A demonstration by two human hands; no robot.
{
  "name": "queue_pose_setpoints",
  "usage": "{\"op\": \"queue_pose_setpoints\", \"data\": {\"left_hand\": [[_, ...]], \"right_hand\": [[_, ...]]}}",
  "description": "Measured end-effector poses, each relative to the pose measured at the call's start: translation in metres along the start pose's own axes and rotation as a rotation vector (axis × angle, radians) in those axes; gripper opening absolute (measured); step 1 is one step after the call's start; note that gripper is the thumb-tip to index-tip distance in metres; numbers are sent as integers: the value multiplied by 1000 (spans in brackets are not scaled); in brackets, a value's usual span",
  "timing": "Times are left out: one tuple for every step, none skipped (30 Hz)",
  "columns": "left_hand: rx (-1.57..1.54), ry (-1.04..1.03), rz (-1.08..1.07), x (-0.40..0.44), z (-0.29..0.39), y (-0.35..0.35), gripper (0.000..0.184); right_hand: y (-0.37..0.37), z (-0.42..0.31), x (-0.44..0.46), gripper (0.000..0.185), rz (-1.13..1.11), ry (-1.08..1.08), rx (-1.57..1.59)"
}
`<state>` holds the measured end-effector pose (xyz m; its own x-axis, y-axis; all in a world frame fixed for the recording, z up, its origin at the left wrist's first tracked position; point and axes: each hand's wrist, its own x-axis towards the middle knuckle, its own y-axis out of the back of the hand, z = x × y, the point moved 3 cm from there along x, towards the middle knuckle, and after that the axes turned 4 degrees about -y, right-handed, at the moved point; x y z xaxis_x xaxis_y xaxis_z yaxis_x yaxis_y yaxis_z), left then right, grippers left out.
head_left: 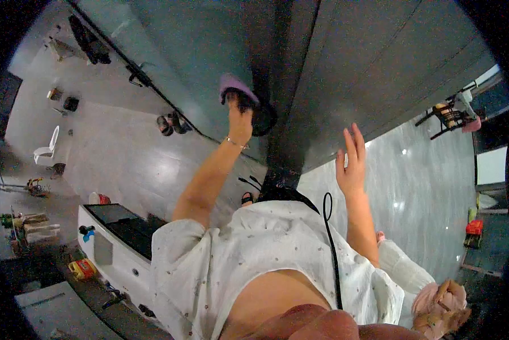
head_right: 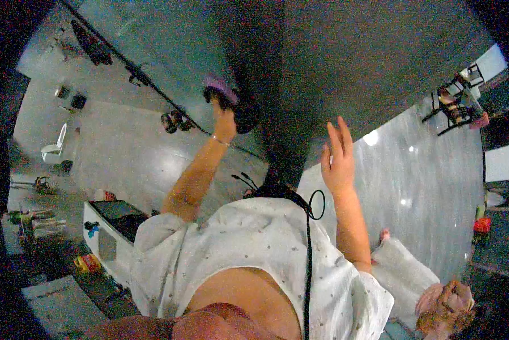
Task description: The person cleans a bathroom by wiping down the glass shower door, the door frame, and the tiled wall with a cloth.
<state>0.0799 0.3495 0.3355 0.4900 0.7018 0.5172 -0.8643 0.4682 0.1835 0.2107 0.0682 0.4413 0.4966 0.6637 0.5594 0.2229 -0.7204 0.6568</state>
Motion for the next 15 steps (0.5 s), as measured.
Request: {"op": "queue_pose_setpoints", "data": {"left_hand": [[-444, 247, 66, 4, 18, 9, 47], [-886, 476, 250, 7, 36, 17, 50], [-879, 467, 260, 10, 60, 24, 50], [-1262, 460, 189, 13, 82, 24, 48], [-1643, 439, 107, 13, 94, 23, 46], [-1638, 428, 120, 12, 92, 24, 46], [-1643, 430, 91, 11, 84, 22, 44], [-1650, 433, 62, 11, 73, 21, 43], [-1657, 437, 32, 12, 66, 19, 42], [-1665, 442, 0, 11, 59, 17, 42], [-1673, 447, -31, 10, 52, 15, 43], [-1687, 450, -42, 9, 56, 14, 42], [-1701, 445, -50, 9, 60, 13, 40], [-1713, 440, -57, 9, 64, 13, 39], [-1732, 433, -57, 11, 71, 14, 38]], "right_hand": [[-3, -2, 2, 50, 5, 12, 11], [-7, -3, 2, 49, -8, 23, 27], [-11, -5, 3, 49, -24, 34, 44], [-14, -6, 4, 49, -28, 43, 54], [-16, -7, 5, 49, -46, 50, 69], [-18, -7, 6, 50, -65, 59, 83], [-19, -8, 8, 50, -72, 71, 90], [-21, -9, 10, 49, -90, 74, 109], [-23, -10, 13, 49, -109, 76, 126], [-24, -10, 16, 49, -116, 87, 129], [-24, -11, 18, 49, -121, 102, 127], [-23, -11, 18, 49, -128, 115, 124], [-23, -11, 19, 49, -133, 124, 125], [-24, -11, 21, 49, -133, 138, 108], [-25, -12, 23, 50, -132, 152, 91]]}}
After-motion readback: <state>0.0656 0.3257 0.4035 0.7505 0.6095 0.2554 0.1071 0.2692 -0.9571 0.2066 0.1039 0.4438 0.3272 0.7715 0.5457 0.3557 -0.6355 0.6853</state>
